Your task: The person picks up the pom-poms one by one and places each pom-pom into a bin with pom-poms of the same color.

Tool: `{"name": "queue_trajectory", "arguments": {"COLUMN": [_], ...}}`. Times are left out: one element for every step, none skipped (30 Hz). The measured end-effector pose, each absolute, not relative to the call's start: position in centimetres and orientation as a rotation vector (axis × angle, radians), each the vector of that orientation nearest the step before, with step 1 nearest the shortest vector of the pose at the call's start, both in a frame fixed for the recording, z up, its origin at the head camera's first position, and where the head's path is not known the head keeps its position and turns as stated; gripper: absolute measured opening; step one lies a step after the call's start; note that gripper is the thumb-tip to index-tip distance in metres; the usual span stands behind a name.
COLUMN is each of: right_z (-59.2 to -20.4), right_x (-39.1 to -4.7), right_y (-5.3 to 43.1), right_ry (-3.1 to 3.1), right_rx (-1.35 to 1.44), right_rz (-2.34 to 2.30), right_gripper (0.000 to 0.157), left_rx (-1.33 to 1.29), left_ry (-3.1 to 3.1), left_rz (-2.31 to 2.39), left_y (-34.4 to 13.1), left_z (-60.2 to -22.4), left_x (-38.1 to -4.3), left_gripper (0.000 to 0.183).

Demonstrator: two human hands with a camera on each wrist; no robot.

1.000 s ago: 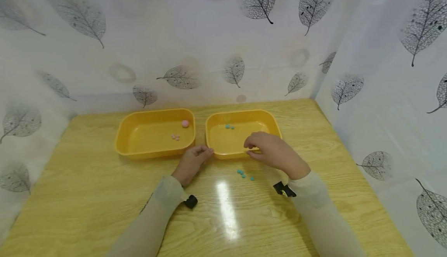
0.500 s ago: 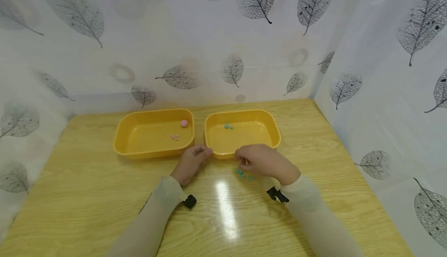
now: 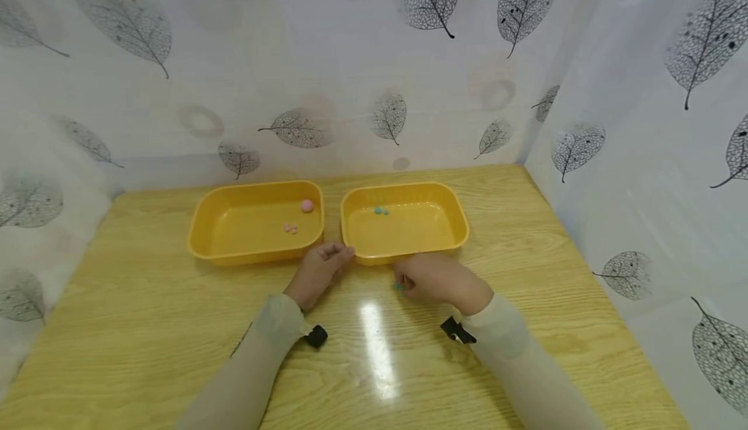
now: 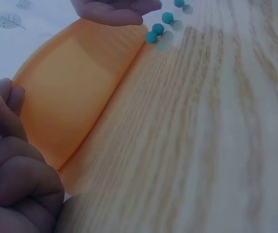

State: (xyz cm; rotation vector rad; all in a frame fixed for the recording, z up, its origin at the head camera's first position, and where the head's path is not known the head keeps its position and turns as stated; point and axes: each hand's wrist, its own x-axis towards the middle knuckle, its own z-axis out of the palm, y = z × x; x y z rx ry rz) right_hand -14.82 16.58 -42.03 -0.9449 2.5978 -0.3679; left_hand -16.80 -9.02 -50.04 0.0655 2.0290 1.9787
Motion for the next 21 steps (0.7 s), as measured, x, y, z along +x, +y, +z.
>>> {"name": "queue_trajectory", "arguments": {"right_z": [-42.17, -42.28, -42.41, -42.53, -42.61, -42.7, -42.78, -42.83, -42.9, -42.96, -43.02, -43.09, -43.13, -43.14, -43.16, -43.16, -43.15, -43.14, -43.13, -43.13, -43.16], "right_x": [-14.83, -14.83, -14.82, -14.8, -14.77, -14.76, -14.74, -14.71, -14.7, -14.7, -14.7, -14.71, -14.71, -14.72, -14.73, -14.74, -14.76, -14.77, -14.79, -14.81, -14.85], "right_y": [16.5, 16.41, 16.33, 16.24, 16.15, 16.1, 16.03, 15.97, 15.93, 15.89, 15.87, 15.85, 15.8, 15.79, 15.77, 15.75, 15.72, 15.69, 15.66, 15.62, 15.58], "right_ry": [2.598, 2.598, 2.599, 2.6, 2.601, 2.6, 2.602, 2.605, 2.608, 2.61, 2.611, 2.614, 2.616, 2.617, 2.619, 2.621, 2.622, 2.621, 2.621, 2.62, 2.621], "right_rx": [-0.951, -0.956, -0.96, -0.962, -0.967, -0.975, -0.978, -0.983, -0.99, -0.994, -0.994, -0.996, -0.99, -0.99, -0.989, -0.988, -0.987, -0.983, -0.979, -0.977, -0.976], "right_rz": [-0.36, -0.355, -0.347, -0.339, -0.335, -0.336, -0.332, -0.328, -0.322, -0.319, -0.314, -0.309, -0.305, -0.301, -0.298, -0.297, -0.297, -0.297, -0.297, -0.295, -0.296], "right_gripper": [0.007, 0.008, 0.009, 0.011, 0.013, 0.015, 0.017, 0.018, 0.018, 0.019, 0.019, 0.019, 0.019, 0.019, 0.019, 0.019, 0.019, 0.018, 0.018, 0.018, 0.017], "left_rx": [0.066, 0.065, 0.065, 0.066, 0.067, 0.068, 0.068, 0.068, 0.07, 0.07, 0.072, 0.073, 0.074, 0.072, 0.071, 0.069, 0.067, 0.064, 0.061, 0.06, 0.06], "left_ry": [2.029, 2.028, 2.027, 2.028, 2.031, 2.032, 2.035, 2.037, 2.037, 2.039, 2.039, 2.037, 2.037, 2.038, 2.038, 2.039, 2.039, 2.04, 2.04, 2.04, 2.04], "left_rz": [1.978, 1.979, 1.978, 1.977, 1.975, 1.973, 1.97, 1.969, 1.968, 1.967, 1.967, 1.968, 1.967, 1.967, 1.965, 1.965, 1.964, 1.964, 1.963, 1.963, 1.963], "left_y": [-9.03, -9.05, -9.05, -9.06, -9.07, -9.07, -9.08, -9.08, -9.07, -9.06, -9.06, -9.04, -9.03, -9.03, -9.03, -9.04, -9.05, -9.06, -9.07, -9.09, -9.1], "left_z": [-50.03, -50.03, -50.0, -50.01, -49.99, -49.96, -49.94, -49.96, -49.93, -49.94, -49.92, -49.9, -49.89, -49.89, -49.86, -49.87, -49.87, -49.87, -49.88, -49.88, -49.88], "left_x": [-16.77, -16.76, -16.73, -16.73, -16.71, -16.7, -16.68, -16.69, -16.68, -16.69, -16.69, -16.68, -16.68, -16.69, -16.68, -16.7, -16.69, -16.7, -16.7, -16.69, -16.69], "left_gripper": [0.037, 0.037, 0.037, 0.037, 0.037, 0.037, 0.037, 0.037, 0.038, 0.038, 0.038, 0.038, 0.038, 0.039, 0.039, 0.039, 0.039, 0.038, 0.038, 0.038, 0.038]}}
